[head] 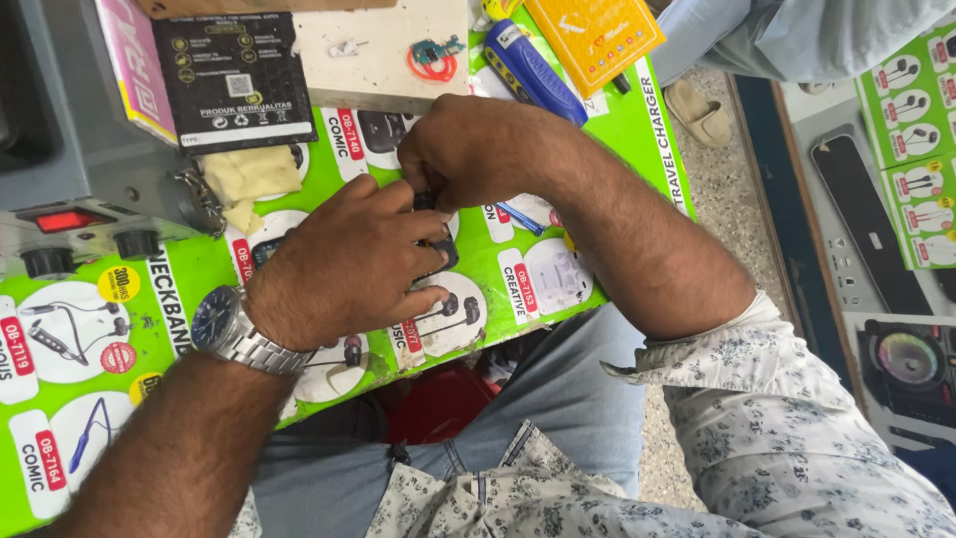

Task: The person repairs a smartphone by connecting internal ribbon cables and reattaching the back cover. They use a small tool to manipulate the connectors and then snap the casing back into place.

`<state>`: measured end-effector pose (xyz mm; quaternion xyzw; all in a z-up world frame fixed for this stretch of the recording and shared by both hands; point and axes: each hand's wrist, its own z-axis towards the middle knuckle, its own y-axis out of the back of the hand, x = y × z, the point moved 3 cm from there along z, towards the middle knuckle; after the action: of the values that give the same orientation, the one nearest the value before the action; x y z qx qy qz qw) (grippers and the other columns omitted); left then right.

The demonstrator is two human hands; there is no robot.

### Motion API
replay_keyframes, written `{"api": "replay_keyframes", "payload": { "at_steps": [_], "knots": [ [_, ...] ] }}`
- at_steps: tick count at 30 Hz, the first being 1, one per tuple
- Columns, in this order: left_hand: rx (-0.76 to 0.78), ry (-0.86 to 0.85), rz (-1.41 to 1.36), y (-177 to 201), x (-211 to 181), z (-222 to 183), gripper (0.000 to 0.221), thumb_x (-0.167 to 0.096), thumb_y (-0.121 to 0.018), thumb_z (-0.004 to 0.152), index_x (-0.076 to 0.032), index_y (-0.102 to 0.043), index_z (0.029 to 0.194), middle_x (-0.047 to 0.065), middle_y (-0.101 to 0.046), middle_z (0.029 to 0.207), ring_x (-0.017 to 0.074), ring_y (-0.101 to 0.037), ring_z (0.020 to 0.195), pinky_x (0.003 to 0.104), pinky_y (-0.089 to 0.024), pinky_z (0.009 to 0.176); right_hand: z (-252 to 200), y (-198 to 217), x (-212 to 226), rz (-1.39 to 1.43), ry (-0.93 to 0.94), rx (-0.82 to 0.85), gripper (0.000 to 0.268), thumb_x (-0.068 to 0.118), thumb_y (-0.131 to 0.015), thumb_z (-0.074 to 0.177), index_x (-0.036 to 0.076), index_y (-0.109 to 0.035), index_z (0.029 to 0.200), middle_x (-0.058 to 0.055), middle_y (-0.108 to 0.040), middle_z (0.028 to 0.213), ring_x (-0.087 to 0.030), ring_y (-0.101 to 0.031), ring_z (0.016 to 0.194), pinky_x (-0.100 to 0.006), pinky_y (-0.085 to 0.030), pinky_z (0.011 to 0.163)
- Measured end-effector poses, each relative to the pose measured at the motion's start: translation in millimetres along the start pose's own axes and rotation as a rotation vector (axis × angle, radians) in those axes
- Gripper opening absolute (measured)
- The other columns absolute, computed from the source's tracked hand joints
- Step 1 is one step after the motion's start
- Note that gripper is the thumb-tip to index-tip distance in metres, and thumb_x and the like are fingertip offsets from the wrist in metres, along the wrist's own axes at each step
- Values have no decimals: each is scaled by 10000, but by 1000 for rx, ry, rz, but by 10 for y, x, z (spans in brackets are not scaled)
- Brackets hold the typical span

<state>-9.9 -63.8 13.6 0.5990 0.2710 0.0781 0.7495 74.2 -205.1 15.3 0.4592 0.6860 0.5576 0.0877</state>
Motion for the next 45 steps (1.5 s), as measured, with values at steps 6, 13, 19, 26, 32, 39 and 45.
{"api": "replay_keyframes", "payload": {
  "at_steps": [6,13,19,26,32,39,45],
  "knots": [
    [-3,-3,14,10,-16,3,374,-455,-749,778,-121,-800,939,-21,-673,1100,210,-548,980,446,-430,873,-43,-25,-45,3,32,27,283,139,-837,719,92,-733,978,-77,-764,852,-258,-746,830,-403,-568,717],
    [-25,-7,16,16,-8,-22,382,-467,-753,773,-132,-806,951,-15,-652,1081,233,-530,1054,450,-414,905,-42,-49,-17,-60,88,-1,383,178,-898,647,59,-719,964,-107,-756,877,-304,-732,866,-427,-563,743],
    [-10,-25,12,43,14,12,398,-469,-753,768,-126,-806,962,-13,-671,1038,227,-538,1050,441,-414,897,-24,15,1,-78,118,25,362,217,-889,673,57,-728,954,-122,-757,864,-319,-727,860,-435,-560,747],
    [4,-28,10,-9,-15,-22,384,-468,-752,781,-112,-800,916,-23,-674,964,210,-547,997,435,-405,905,-34,-32,1,5,45,-47,203,194,-807,770,95,-760,941,-100,-770,841,-296,-741,808,-422,-563,723],
    [-35,-57,72,46,-59,-37,376,-476,-766,756,-104,-795,805,-27,-679,888,207,-549,992,424,-403,899,22,5,-27,43,-50,-23,190,174,-813,719,118,-781,897,-73,-778,824,-239,-757,783,-379,-576,732],
    [1,-40,145,34,-137,-21,384,-492,-776,767,-109,-795,751,-16,-673,870,215,-554,986,409,-420,903,64,-59,-144,-13,44,-54,145,172,-792,775,100,-780,900,-68,-772,801,-223,-749,763,-373,-572,709],
    [-273,-51,71,149,-269,-193,294,-414,-775,812,-143,-801,923,-10,-705,989,206,-579,1041,412,-439,890,52,-61,-160,-19,84,-71,117,206,-775,799,117,-784,874,-58,-765,789,-222,-741,742,-380,-568,696]
  ]
}}
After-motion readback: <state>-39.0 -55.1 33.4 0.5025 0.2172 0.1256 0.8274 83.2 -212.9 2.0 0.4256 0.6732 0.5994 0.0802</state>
